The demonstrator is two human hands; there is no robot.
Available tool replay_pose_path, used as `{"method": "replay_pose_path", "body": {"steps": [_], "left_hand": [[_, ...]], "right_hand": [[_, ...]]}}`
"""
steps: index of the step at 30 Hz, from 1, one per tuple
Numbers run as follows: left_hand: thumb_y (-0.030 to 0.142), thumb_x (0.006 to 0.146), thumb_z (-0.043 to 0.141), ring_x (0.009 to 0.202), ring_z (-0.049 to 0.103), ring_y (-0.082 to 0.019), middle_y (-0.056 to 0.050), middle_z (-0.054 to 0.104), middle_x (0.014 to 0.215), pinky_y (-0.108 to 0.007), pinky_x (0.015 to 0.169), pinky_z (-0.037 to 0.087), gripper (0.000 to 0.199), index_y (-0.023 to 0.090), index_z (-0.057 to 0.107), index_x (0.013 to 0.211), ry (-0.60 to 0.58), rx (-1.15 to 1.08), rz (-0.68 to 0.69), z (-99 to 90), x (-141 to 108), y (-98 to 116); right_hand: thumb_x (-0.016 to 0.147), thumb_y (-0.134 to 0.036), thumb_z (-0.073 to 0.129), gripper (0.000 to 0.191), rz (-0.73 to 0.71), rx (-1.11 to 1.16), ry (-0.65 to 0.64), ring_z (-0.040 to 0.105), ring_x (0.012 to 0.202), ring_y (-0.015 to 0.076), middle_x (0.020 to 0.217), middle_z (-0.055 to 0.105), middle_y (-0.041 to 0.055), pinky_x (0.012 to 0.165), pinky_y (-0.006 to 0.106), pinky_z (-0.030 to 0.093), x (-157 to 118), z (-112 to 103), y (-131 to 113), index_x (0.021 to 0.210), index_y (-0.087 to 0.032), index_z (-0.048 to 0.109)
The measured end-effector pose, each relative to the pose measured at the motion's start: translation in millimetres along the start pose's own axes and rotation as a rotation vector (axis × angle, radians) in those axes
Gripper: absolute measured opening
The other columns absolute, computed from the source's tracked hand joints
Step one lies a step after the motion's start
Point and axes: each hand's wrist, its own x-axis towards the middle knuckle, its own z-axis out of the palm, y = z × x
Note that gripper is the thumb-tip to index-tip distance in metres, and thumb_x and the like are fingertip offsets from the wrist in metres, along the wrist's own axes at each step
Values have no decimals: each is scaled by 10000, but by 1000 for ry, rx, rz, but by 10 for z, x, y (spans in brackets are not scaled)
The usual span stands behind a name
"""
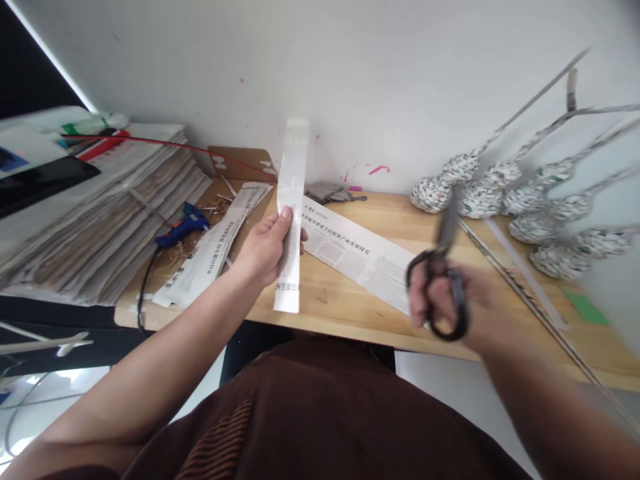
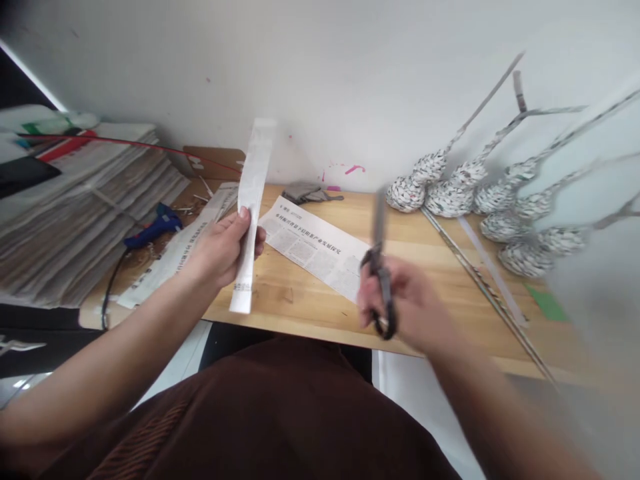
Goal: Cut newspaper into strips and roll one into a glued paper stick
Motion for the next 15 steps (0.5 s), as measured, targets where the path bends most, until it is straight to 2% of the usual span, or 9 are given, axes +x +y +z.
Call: {"method": "replay_pose_path", "body": {"steps": [1,3,5,9,15], "left_hand": [[425,935,549,399,486,-102,-13,596,558,-209,384,367,331,192,564,700,60,-55,-20,86,38,-14],[382,980,477,376,442,-85,9,553,529,-198,361,328,347,194,520,691,156,-131,-25,244,116,-22],[361,1006,421,379,424,-77,22,527,526,-193,357,301,358,196,491,696,222,-185,-13,370,192,-6],[350,1025,376,397,412,-71,41,490,537,-189,382,313,351,195,473,726,311,-275,-12,533,310,64],[386,1022,379,405,409,-69,47,474,553,-189,390,337,336,206,451,748,331,-323,-22,563,416,81]], "right_hand": [[773,-752,584,528,29,40,-72,586,463,175,602,567,0,456,343,479,-2,162,109,752,-236,472],[811,-721,571,520,117,158,-241,568,463,134,604,546,-21,454,275,423,-15,440,284,782,-215,457],[858,-726,493,532,80,214,-333,549,520,116,656,560,-6,472,243,373,-41,606,375,845,-194,488],[867,-733,472,562,38,275,-452,516,570,106,721,543,-3,530,239,363,-99,668,331,928,-175,504],[815,-755,531,589,47,262,-451,509,588,116,709,512,-9,570,258,395,-143,661,157,896,-172,501]]}}
